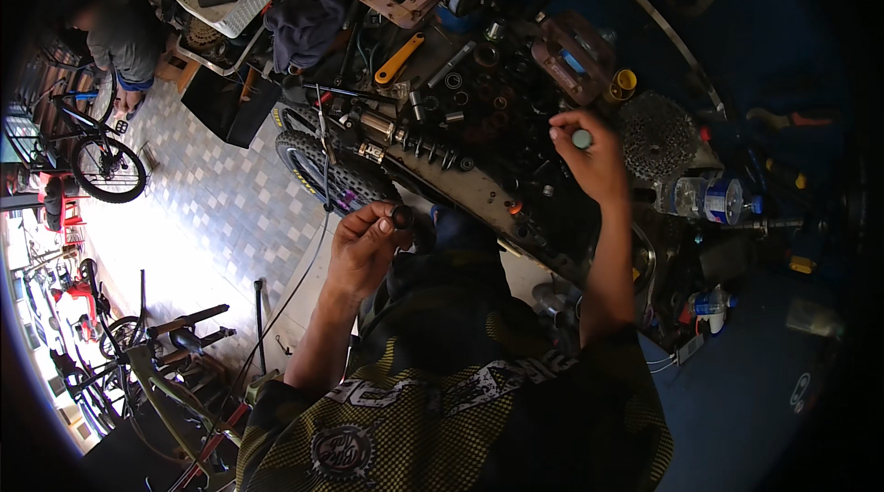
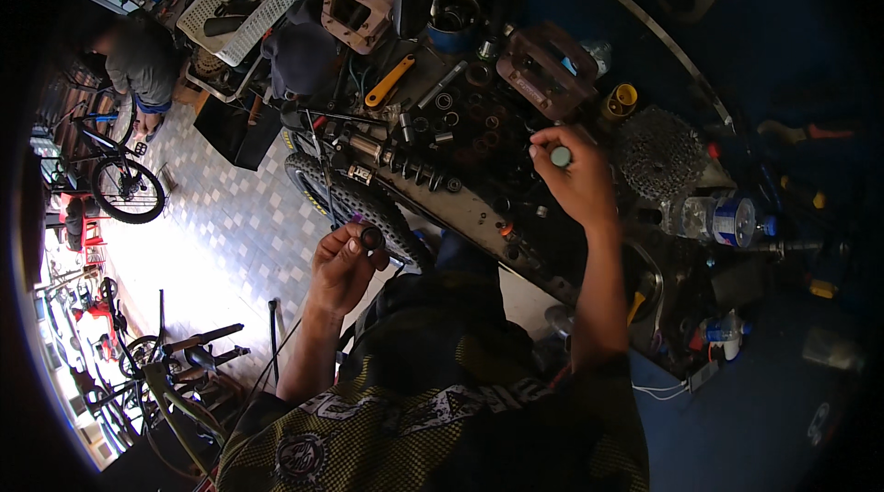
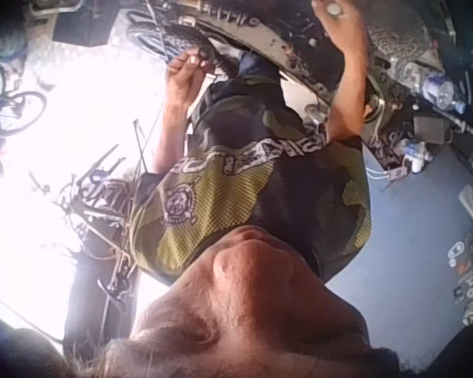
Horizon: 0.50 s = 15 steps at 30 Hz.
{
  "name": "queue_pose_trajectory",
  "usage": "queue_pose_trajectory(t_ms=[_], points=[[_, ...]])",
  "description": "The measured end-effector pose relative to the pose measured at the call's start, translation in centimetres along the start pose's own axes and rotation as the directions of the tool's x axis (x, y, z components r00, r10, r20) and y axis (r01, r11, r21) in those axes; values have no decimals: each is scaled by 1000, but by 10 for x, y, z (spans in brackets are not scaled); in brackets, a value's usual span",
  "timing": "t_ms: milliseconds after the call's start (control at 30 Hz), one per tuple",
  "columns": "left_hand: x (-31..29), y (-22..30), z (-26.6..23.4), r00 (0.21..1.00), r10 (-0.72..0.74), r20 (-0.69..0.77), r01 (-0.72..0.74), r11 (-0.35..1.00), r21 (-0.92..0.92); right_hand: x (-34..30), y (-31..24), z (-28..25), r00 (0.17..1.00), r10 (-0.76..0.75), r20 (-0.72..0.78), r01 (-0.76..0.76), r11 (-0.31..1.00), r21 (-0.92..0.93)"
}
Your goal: The person applies lubricant to small bicycle components, such as bearings and seals, using a small applicator. They repeatedly pick up parts, apply the substance, and place them back on the workbench.
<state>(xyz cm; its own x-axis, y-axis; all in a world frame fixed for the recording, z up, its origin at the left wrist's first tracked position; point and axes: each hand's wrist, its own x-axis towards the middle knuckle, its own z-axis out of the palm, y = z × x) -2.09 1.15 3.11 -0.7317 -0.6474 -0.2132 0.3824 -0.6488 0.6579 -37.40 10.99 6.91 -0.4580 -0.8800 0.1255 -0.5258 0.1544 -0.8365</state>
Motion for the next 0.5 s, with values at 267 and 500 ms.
queue_pose_trajectory(t_ms=[267,500], points=[[1,-3,-4,1000,7,6,-7,1000,-9,35,59,58,976,158,147,-73,883,-464],[0,-1,-3,1000,-16,-18,16,1000,-4,52,61,91,955,178,236,0,798,-602]])
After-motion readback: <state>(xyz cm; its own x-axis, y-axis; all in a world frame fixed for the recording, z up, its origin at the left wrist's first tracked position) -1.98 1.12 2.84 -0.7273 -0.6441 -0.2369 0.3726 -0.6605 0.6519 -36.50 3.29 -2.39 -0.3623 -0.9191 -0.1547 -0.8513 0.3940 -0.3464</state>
